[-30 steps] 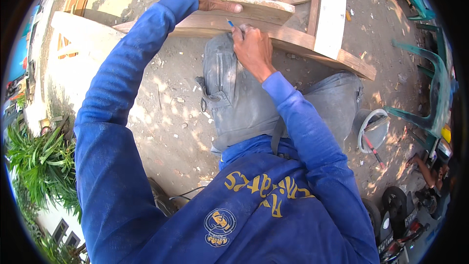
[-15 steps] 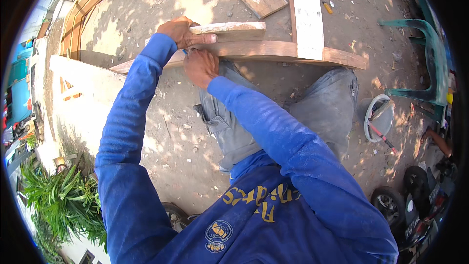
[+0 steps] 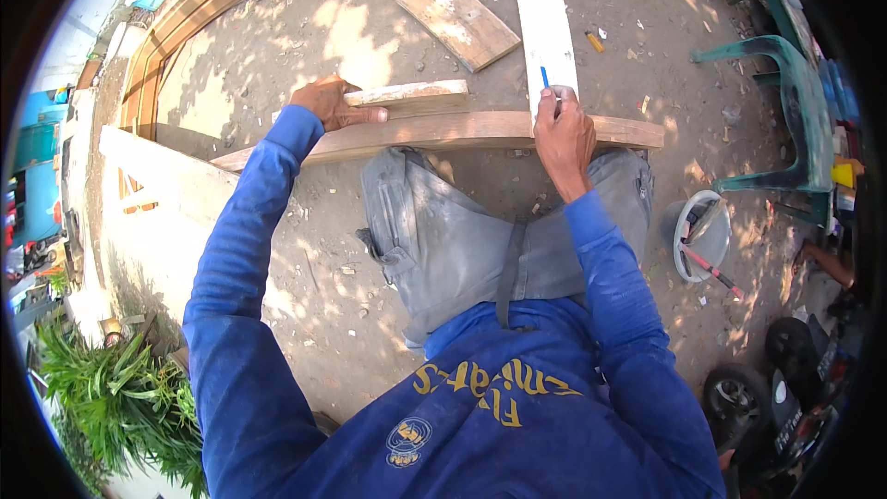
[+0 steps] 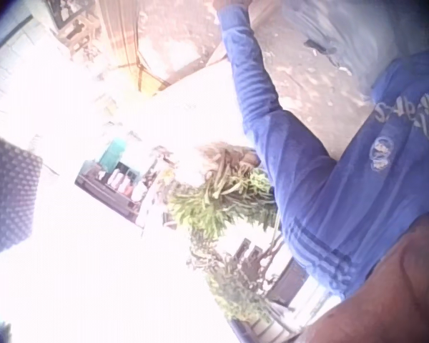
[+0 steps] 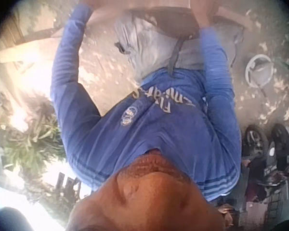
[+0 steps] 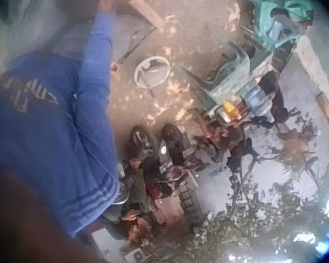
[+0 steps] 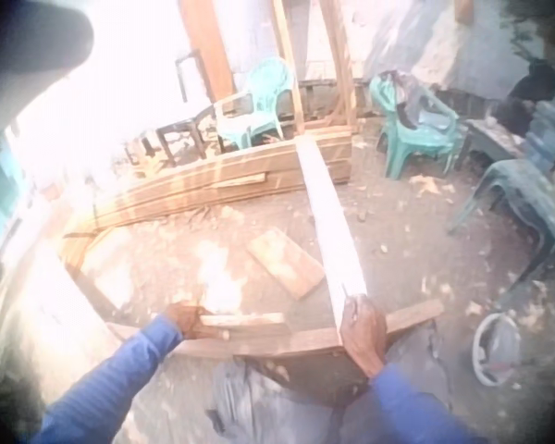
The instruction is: The person uses a tape measure to check dimensions and marks a line on a wooden plank using a pen.
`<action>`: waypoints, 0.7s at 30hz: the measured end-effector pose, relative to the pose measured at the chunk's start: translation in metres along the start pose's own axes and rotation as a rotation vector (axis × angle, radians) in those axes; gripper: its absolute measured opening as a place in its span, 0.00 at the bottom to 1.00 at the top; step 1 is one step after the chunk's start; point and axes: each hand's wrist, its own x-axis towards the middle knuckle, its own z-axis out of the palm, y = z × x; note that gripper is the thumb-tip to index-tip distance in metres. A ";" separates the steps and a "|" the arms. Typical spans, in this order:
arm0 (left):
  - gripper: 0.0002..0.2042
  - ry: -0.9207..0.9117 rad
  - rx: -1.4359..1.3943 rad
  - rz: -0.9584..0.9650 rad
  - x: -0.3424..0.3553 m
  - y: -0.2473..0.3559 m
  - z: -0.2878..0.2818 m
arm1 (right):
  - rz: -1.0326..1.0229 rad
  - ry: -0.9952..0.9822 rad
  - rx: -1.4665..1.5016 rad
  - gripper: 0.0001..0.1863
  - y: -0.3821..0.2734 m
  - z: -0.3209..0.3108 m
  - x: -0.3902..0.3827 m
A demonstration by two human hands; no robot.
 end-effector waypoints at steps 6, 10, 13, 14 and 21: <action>0.31 0.332 -0.054 0.201 0.020 -0.010 0.010 | -0.206 0.260 -0.193 0.17 0.039 0.052 0.088; 0.32 0.293 -0.229 0.144 0.042 -0.035 -0.007 | -0.222 0.259 -0.196 0.17 0.033 0.061 0.083; 0.30 0.417 -0.605 -0.059 0.076 -0.082 -0.020 | -0.169 0.203 -0.172 0.17 0.015 0.057 0.078; 0.30 0.424 -0.603 -0.043 0.088 -0.073 -0.031 | -0.135 0.205 -0.194 0.17 0.019 0.052 0.081; 0.51 0.532 -0.887 -0.449 0.149 -0.111 0.005 | -0.116 0.214 -0.215 0.16 0.024 0.053 0.084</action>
